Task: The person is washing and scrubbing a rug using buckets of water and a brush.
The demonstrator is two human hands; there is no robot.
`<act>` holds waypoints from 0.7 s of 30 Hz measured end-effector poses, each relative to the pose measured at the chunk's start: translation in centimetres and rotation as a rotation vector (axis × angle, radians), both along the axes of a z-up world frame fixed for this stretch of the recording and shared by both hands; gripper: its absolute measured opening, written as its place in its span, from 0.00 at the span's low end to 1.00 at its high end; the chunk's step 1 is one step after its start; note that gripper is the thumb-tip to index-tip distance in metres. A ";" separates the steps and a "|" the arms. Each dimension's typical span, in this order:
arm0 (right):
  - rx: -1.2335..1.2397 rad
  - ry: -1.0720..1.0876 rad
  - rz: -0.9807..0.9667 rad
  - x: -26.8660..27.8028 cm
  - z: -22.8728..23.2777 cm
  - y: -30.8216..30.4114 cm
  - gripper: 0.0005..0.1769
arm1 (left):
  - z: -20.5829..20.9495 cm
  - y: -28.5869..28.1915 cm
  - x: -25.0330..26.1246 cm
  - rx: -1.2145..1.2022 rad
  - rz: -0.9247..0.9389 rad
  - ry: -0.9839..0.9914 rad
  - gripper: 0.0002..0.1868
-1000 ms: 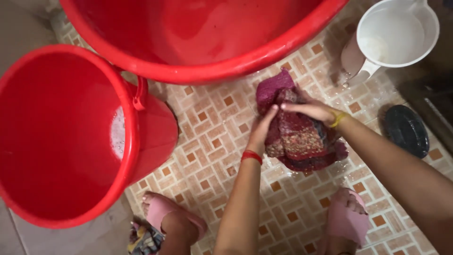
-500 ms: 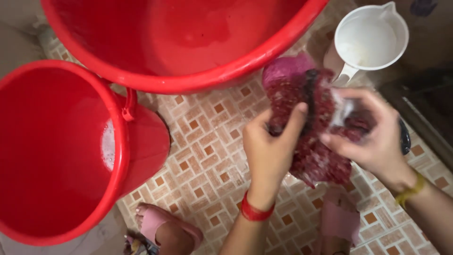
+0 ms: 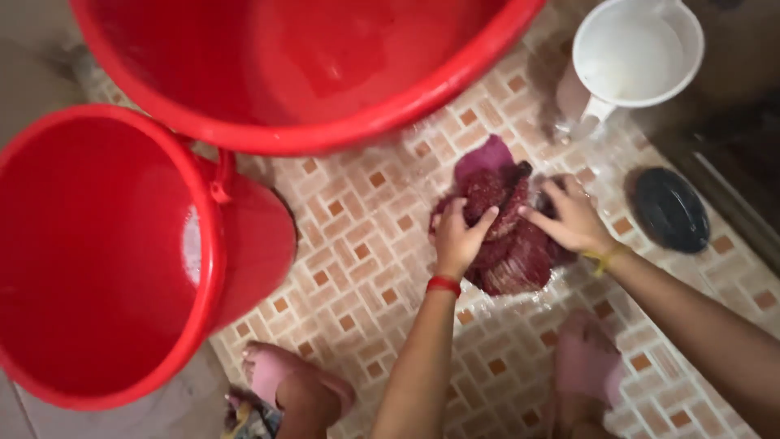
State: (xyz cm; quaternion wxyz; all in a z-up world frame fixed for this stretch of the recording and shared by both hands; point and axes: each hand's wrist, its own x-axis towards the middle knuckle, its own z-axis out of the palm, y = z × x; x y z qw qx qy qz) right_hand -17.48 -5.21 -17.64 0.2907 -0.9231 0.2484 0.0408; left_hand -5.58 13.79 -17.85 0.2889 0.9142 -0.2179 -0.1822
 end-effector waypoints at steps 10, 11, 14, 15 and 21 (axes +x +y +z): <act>0.953 0.026 -0.466 4.3 -2.6 -3.0 0.48 | -1.3 0.5 3.3 -0.571 0.614 0.860 0.38; 0.958 0.070 -0.360 4.5 -2.8 -2.7 0.47 | 0.0 0.0 3.6 -0.705 0.493 1.043 0.34; 1.091 -0.112 -0.415 5.7 1.1 0.8 0.37 | 2.5 -2.3 2.8 -0.828 0.566 0.991 0.26; 1.090 -0.104 -0.414 5.6 3.1 1.2 0.37 | 1.3 -2.5 2.1 -0.830 0.573 0.994 0.26; 1.070 -0.492 -0.596 3.8 19.1 1.8 0.17 | 10.2 -3.1 0.5 -0.978 0.379 0.802 0.15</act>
